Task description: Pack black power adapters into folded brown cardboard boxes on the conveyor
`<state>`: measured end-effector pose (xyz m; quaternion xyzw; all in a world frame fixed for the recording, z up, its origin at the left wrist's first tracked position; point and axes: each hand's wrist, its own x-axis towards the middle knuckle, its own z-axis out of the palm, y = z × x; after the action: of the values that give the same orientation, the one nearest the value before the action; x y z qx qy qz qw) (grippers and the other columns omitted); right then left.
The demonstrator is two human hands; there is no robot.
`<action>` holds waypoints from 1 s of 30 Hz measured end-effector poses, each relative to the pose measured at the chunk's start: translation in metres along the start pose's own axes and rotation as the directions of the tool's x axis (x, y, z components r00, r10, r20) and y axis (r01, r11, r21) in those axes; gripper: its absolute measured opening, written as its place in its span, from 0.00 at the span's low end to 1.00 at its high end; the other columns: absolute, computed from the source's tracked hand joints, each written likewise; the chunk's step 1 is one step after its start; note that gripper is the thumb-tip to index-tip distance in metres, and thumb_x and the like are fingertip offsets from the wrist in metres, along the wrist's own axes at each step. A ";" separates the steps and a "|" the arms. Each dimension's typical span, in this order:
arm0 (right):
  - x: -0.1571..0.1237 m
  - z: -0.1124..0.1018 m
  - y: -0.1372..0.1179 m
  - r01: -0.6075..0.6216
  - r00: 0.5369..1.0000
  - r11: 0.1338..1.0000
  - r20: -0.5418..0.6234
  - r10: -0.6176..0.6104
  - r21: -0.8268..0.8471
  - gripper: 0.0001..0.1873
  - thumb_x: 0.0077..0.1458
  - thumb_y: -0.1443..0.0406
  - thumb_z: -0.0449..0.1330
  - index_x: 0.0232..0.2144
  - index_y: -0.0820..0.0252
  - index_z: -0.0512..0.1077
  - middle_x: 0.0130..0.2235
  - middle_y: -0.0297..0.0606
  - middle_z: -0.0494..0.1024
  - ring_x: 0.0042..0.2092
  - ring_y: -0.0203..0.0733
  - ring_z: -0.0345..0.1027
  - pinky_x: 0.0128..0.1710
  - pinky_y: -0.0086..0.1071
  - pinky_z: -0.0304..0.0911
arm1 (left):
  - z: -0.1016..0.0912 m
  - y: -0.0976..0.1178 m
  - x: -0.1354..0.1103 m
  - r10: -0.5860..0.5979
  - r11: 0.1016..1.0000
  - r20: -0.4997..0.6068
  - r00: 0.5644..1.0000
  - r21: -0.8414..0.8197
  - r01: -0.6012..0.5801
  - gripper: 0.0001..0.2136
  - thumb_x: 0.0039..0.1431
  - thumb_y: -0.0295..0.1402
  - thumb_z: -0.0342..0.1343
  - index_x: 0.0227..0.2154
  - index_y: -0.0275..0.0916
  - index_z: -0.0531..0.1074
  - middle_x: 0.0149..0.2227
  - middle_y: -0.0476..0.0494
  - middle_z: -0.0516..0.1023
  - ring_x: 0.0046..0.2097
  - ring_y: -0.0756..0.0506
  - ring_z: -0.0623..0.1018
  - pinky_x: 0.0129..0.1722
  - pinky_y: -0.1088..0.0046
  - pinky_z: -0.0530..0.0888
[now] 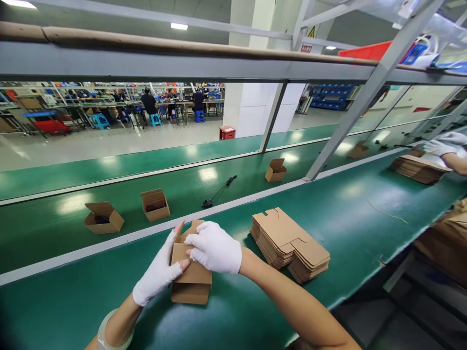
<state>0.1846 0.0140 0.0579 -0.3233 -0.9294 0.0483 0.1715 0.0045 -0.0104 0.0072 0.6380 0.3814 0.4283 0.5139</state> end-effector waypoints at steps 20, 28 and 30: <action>-0.011 0.025 0.027 -0.393 0.880 -0.091 0.403 0.251 0.915 0.30 0.39 0.62 0.63 0.48 0.60 0.67 0.49 0.42 0.73 0.49 0.46 0.66 0.50 0.40 0.59 | 0.000 -0.015 -0.001 0.292 0.903 0.033 0.956 0.321 -0.287 0.13 0.48 0.35 0.59 0.36 0.41 0.62 0.48 0.38 0.70 0.47 0.40 0.73 0.46 0.63 0.70; 0.013 -0.021 0.030 -0.434 0.844 0.647 0.535 0.047 0.627 0.12 0.46 0.59 0.60 0.33 0.59 0.74 0.29 0.29 0.73 0.32 0.36 0.65 0.30 0.26 0.58 | -0.004 -0.012 -0.004 0.404 0.848 0.137 0.904 0.314 -0.427 0.14 0.52 0.35 0.58 0.40 0.42 0.62 0.41 0.42 0.73 0.40 0.44 0.74 0.40 0.67 0.70; 0.018 -0.022 0.023 -0.387 0.833 0.748 0.552 0.032 0.540 0.08 0.46 0.61 0.60 0.28 0.59 0.73 0.24 0.27 0.69 0.27 0.33 0.61 0.25 0.24 0.53 | -0.002 -0.014 -0.006 0.393 0.855 0.144 0.908 0.306 -0.419 0.15 0.52 0.35 0.58 0.41 0.42 0.62 0.41 0.42 0.72 0.41 0.44 0.74 0.41 0.66 0.70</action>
<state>0.1929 0.0423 0.0794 -0.3283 -0.8246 0.4605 0.0111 -0.0006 -0.0129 -0.0071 0.7967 0.2847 0.4326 0.3117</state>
